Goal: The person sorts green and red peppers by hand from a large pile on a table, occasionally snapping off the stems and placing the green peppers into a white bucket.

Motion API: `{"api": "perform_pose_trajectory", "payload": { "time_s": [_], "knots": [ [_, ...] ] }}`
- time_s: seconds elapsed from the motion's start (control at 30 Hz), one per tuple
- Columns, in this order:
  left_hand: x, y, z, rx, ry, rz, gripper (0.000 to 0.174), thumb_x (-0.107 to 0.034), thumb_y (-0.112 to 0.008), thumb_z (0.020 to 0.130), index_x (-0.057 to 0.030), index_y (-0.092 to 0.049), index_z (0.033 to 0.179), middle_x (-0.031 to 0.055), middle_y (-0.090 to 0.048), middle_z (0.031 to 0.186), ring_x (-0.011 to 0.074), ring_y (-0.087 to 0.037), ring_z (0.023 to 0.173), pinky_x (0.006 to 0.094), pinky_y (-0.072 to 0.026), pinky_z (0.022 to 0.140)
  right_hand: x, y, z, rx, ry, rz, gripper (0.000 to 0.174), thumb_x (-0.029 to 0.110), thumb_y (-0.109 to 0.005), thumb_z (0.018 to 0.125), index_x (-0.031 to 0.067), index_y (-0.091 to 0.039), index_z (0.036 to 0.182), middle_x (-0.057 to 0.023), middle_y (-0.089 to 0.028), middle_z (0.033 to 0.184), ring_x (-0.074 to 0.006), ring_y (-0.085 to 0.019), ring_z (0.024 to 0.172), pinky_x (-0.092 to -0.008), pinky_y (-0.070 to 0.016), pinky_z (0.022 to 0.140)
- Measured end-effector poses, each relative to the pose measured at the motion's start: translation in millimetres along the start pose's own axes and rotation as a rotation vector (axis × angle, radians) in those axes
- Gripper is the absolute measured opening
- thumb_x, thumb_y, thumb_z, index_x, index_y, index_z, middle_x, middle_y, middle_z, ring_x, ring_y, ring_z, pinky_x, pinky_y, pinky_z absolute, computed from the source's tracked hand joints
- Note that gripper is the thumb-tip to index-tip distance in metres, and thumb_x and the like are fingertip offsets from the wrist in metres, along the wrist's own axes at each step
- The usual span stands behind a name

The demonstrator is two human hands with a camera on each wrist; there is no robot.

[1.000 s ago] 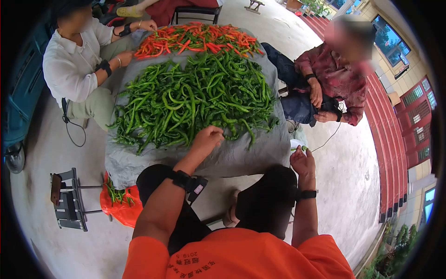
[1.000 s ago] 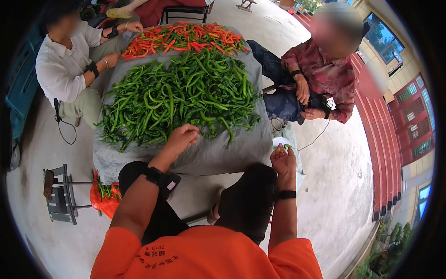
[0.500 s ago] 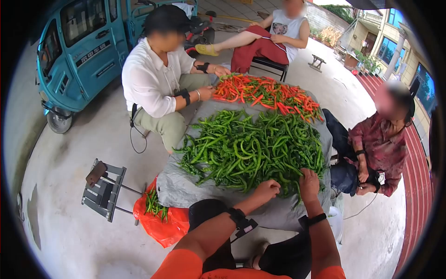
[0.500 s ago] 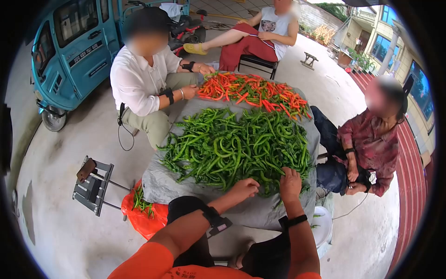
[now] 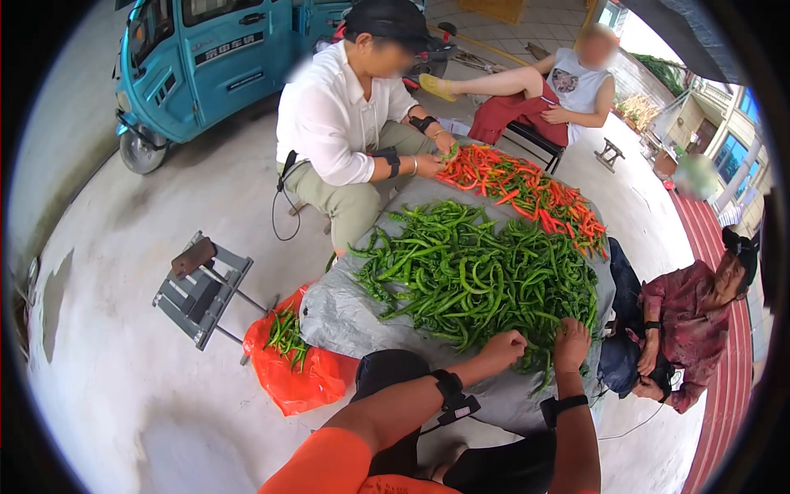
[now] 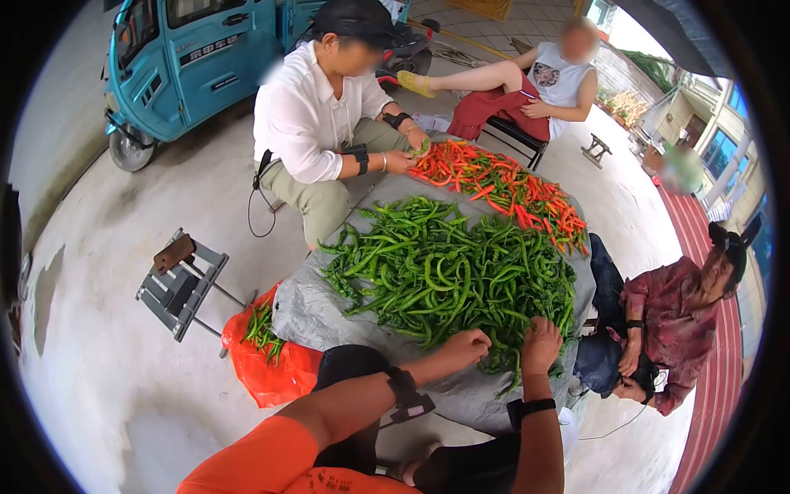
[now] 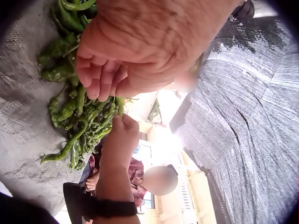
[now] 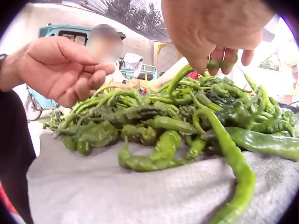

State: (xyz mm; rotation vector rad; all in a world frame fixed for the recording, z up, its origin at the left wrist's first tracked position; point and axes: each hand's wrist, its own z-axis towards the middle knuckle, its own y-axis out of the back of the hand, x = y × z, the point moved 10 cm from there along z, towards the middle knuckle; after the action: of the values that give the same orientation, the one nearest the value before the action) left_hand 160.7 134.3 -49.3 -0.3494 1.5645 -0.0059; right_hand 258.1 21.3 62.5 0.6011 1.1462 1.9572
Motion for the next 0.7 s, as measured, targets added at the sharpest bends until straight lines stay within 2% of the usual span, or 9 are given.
{"api": "perform_pose_trajectory", "payload": {
  "time_s": [0.13, 0.2, 0.23, 0.3, 0.4, 0.43, 0.53, 0.63, 0.7],
  "knots": [
    [-17.3, 8.7, -0.6, -0.153, -0.11, -0.136, 0.033, -0.028, -0.052, 0.09, 0.002, -0.056, 0.102, 0.0089, -0.062, 0.083, 0.0157, -0.057, 0.062, 0.0332, -0.0466, 0.06, 30.9, 35.3, -1.0, -0.186, 0.042, 0.174, 0.021, 0.012, -0.064, 0.077, 0.0076, -0.055, 0.096, -0.0087, -0.062, 0.09, -0.031, -0.057, 0.087, -0.0412, -0.0402, 0.08],
    [-43.7, 14.6, -7.0, -0.254, -0.214, -0.235, 0.036, -0.033, -0.05, 0.093, 0.0018, -0.055, 0.101, 0.0084, -0.061, 0.085, 0.0148, -0.056, 0.063, 0.0342, -0.0463, 0.06, 52.5, 42.8, -8.5, -0.159, 0.074, 0.267, 0.02, 0.012, -0.062, 0.08, 0.0066, -0.055, 0.097, -0.0109, -0.062, 0.087, -0.0327, -0.058, 0.079, -0.0409, -0.0424, 0.075],
    [-50.7, 16.7, -6.9, -0.263, -0.259, -0.217, 0.037, -0.033, -0.049, 0.094, 0.0017, -0.054, 0.105, 0.0084, -0.06, 0.089, 0.013, -0.055, 0.066, 0.0306, -0.0456, 0.061, 64.7, 46.0, -13.3, -0.143, 0.096, 0.31, 0.019, 0.012, -0.062, 0.081, 0.0062, -0.054, 0.097, -0.012, -0.063, 0.085, -0.0335, -0.059, 0.075, -0.0407, -0.0435, 0.073],
    [-61.8, 23.8, -9.6, -0.288, -0.35, -0.191, 0.039, -0.033, -0.046, 0.096, 0.0016, -0.054, 0.113, 0.0082, -0.059, 0.095, 0.0095, -0.052, 0.072, 0.0234, -0.0442, 0.061, 75.5, 30.1, -25.2, 0.033, -0.027, 0.614, 0.018, 0.014, -0.057, 0.087, 0.0039, -0.053, 0.101, -0.0102, -0.062, 0.078, -0.0229, -0.06, 0.062, -0.0348, -0.0465, 0.057],
    [-49.1, 14.9, -8.0, -0.11, -0.012, -0.534, 0.038, -0.031, -0.043, 0.098, 0.0018, -0.053, 0.114, 0.0114, -0.059, 0.103, 0.0074, -0.05, 0.068, 0.0223, -0.043, 0.058, 95.2, 14.2, -41.1, 0.28, -0.107, 0.892, 0.017, 0.017, -0.052, 0.091, 0.0029, -0.052, 0.102, -0.0067, -0.06, 0.075, -0.0135, -0.058, 0.06, -0.0289, -0.0461, 0.051],
    [-57.4, 21.7, -15.0, -0.211, -0.069, -0.593, 0.036, -0.031, -0.043, 0.097, 0.002, -0.054, 0.106, 0.0127, -0.062, 0.104, 0.0065, -0.049, 0.059, 0.0231, -0.0419, 0.052, 104.4, 10.3, -46.1, 0.36, -0.122, 0.96, 0.018, 0.018, -0.05, 0.093, 0.0027, -0.052, 0.102, -0.0055, -0.059, 0.074, -0.0113, -0.057, 0.06, -0.0273, -0.0458, 0.05],
    [-63.1, 25.5, -23.8, -0.189, -0.041, -0.356, 0.034, -0.03, -0.044, 0.097, 0.0016, -0.055, 0.099, 0.0123, -0.064, 0.102, 0.0077, -0.05, 0.053, 0.025, -0.0418, 0.049, 111.8, 5.3, -59.0, 0.48, -0.262, 1.163, 0.018, 0.019, -0.05, 0.093, 0.0025, -0.053, 0.102, -0.0042, -0.058, 0.074, -0.0114, -0.056, 0.061, -0.0244, -0.0465, 0.053],
    [-57.5, 22.5, -23.3, -0.227, -0.068, -0.295, 0.03, -0.029, -0.049, 0.095, 0.0005, -0.055, 0.095, 0.0106, -0.066, 0.092, 0.0096, -0.054, 0.052, 0.026, -0.0424, 0.046, 94.4, -16.5, -79.1, 0.609, -0.447, 1.356, 0.019, 0.019, -0.05, 0.093, 0.0027, -0.054, 0.102, -0.0029, -0.056, 0.075, -0.0111, -0.055, 0.062, -0.0242, -0.0479, 0.058],
    [-51.9, 29.2, -16.8, -0.278, -0.155, -0.11, 0.026, -0.026, -0.051, 0.093, -0.0001, -0.054, 0.092, 0.0097, -0.067, 0.088, 0.01, -0.055, 0.054, 0.0256, -0.0435, 0.046, 90.3, -24.1, -93.1, 0.626, -0.502, 1.469, 0.019, 0.019, -0.051, 0.093, 0.0029, -0.055, 0.102, -0.0028, -0.057, 0.077, -0.0113, -0.056, 0.065, -0.0249, -0.0488, 0.061]
  ]
}}
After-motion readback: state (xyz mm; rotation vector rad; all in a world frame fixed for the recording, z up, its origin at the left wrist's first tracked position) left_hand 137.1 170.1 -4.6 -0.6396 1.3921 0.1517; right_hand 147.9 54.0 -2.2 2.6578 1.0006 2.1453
